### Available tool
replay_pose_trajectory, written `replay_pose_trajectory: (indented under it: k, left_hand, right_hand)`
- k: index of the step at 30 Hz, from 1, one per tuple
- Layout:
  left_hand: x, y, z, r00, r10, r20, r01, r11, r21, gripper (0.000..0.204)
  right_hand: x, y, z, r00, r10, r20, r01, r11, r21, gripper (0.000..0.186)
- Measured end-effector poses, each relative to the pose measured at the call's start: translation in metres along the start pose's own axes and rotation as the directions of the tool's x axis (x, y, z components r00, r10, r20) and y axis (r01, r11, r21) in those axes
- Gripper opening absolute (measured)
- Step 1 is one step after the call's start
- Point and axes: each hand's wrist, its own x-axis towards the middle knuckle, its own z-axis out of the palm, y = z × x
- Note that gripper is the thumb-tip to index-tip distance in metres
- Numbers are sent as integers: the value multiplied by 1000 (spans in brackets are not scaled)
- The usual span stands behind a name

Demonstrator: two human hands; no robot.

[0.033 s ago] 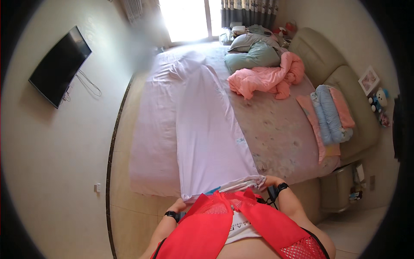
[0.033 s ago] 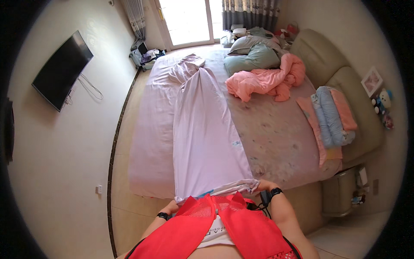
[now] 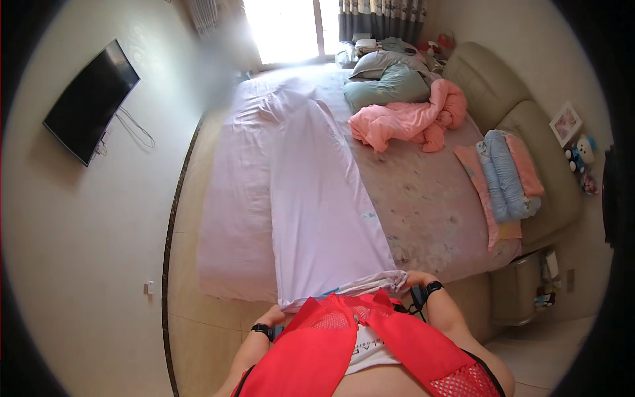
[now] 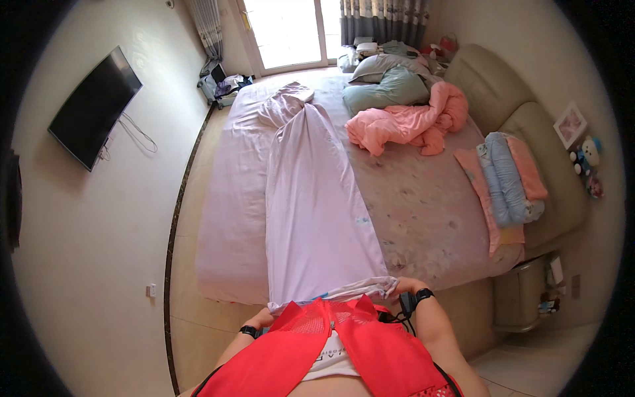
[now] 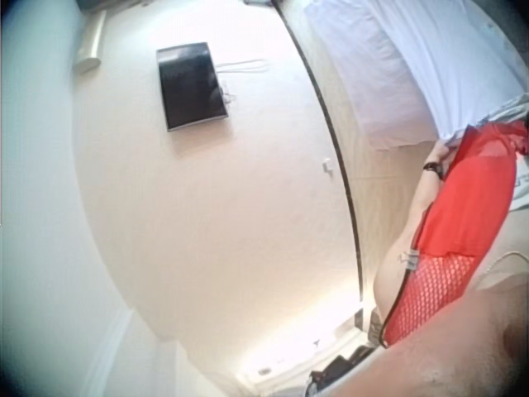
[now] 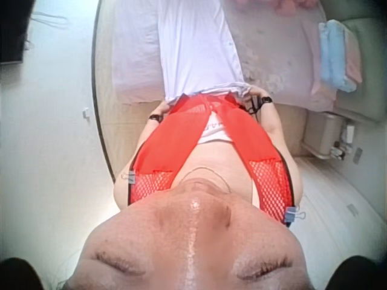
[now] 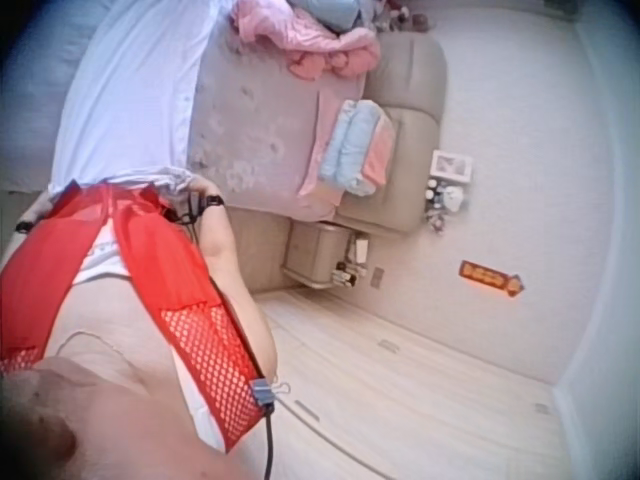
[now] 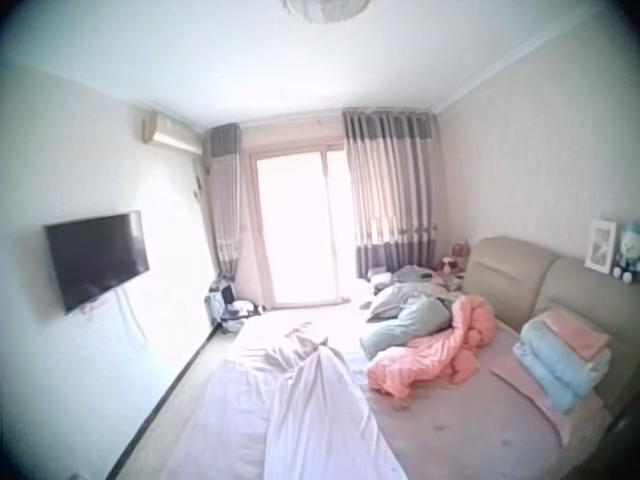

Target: The person folds a quilt and a small blanket on the bed.

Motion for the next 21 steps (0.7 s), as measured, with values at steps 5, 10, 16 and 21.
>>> replay_pose_trajectory:
  k: [5, 10, 16, 21]
  left_hand:
    - [5, -52, -3, 936, 57, 347, -74, 997, 37, 34]
    - [-16, -59, 3, 960, -104, 260, 96, 994, 41, 34]
    - [96, -19, -48, 995, -67, 70, 42, 951, 306, 35]
    - [191, 287, -260, 669, 673, -317, -35, 454, 890, 37]
  right_hand:
    - [-18, 11, -2, 991, 132, 12, -132, 991, 33, 22]
    - [-12, 57, -2, 961, 272, 50, -276, 956, 103, 22]
    - [72, 12, -41, 982, 169, -90, -181, 973, -143, 21]
    - [43, -377, -76, 412, -838, -358, 36, 407, -913, 21]
